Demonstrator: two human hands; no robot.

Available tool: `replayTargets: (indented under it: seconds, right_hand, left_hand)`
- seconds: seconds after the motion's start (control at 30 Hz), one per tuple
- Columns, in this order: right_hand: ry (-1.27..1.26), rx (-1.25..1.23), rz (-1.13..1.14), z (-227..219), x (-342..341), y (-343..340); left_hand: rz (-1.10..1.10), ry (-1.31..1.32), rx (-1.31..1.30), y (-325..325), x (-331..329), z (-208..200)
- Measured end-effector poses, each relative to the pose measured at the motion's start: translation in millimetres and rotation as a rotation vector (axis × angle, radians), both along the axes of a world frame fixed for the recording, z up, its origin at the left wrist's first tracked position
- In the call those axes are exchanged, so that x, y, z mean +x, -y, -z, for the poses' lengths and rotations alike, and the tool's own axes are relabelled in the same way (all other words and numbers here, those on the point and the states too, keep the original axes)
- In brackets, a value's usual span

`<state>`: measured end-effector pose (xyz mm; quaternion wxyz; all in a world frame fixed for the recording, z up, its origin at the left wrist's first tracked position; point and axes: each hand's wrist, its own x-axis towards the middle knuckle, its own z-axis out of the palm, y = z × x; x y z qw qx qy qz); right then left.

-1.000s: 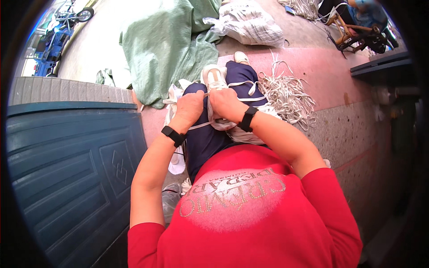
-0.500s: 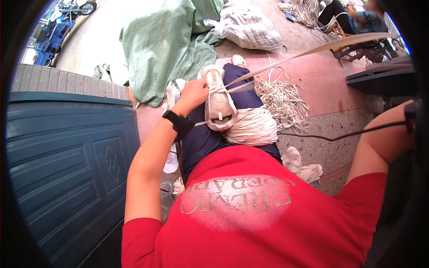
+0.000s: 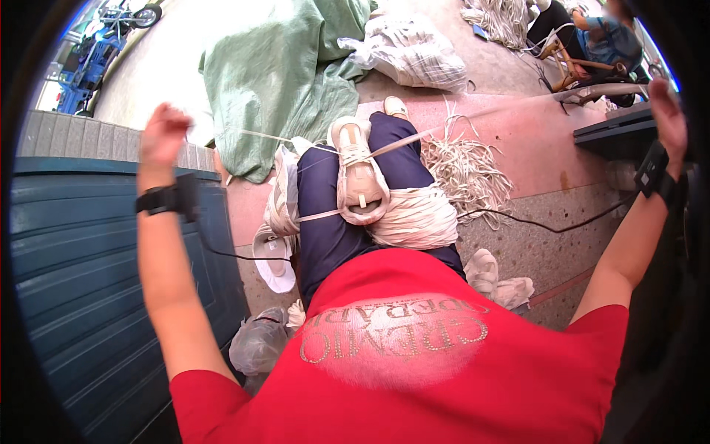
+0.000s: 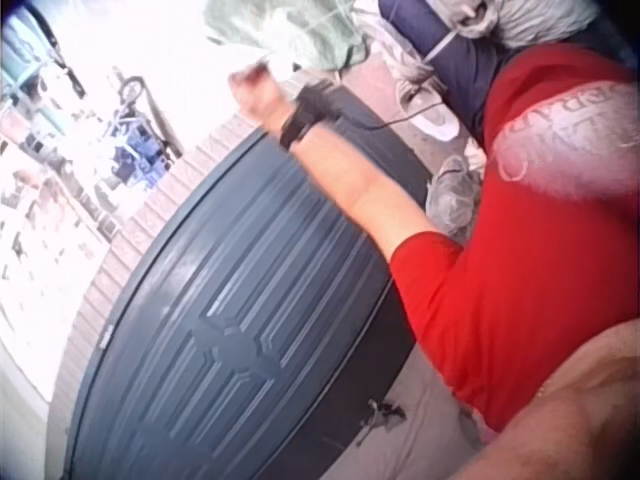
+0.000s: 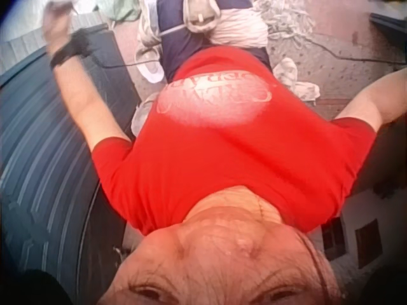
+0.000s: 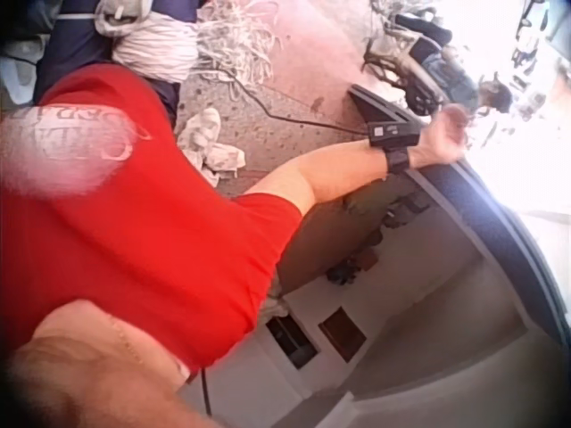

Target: Threading and stitching white laces through shoe upper components in a production environment.

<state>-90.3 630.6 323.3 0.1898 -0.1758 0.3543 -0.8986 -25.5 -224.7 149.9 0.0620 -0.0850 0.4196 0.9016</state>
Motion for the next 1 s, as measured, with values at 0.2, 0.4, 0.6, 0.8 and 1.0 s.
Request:
replayTargets:
  seconds: [0.2, 0.4, 0.6, 0.8, 1.0]
  right_hand:
    - [0.293, 0.463, 0.702, 141.1, -8.1, 105.6]
    - [-0.107, 1.229, -0.155, 263.1, 56.8, 320.9]
    - [-0.979, 1.488, -0.030, 315.0, 110.1, 413.4]
    - [-0.969, 1.542, 0.289, 331.4, 106.5, 425.0]
    - [-0.994, 1.667, 0.335, 339.9, 105.8, 431.8]
  left_hand:
    - [-0.749, 0.333, -0.428, 167.5, 88.4, -26.9]
    - [-0.246, 0.630, -0.288, 33.2, 79.4, 65.0]
    - [0.362, 0.667, -0.370, -173.1, 76.9, 88.8]
    - [0.330, -0.173, -1.283, -190.0, 71.6, 134.1]
    - [0.321, 0.259, -1.146, -209.8, 84.8, 107.5]
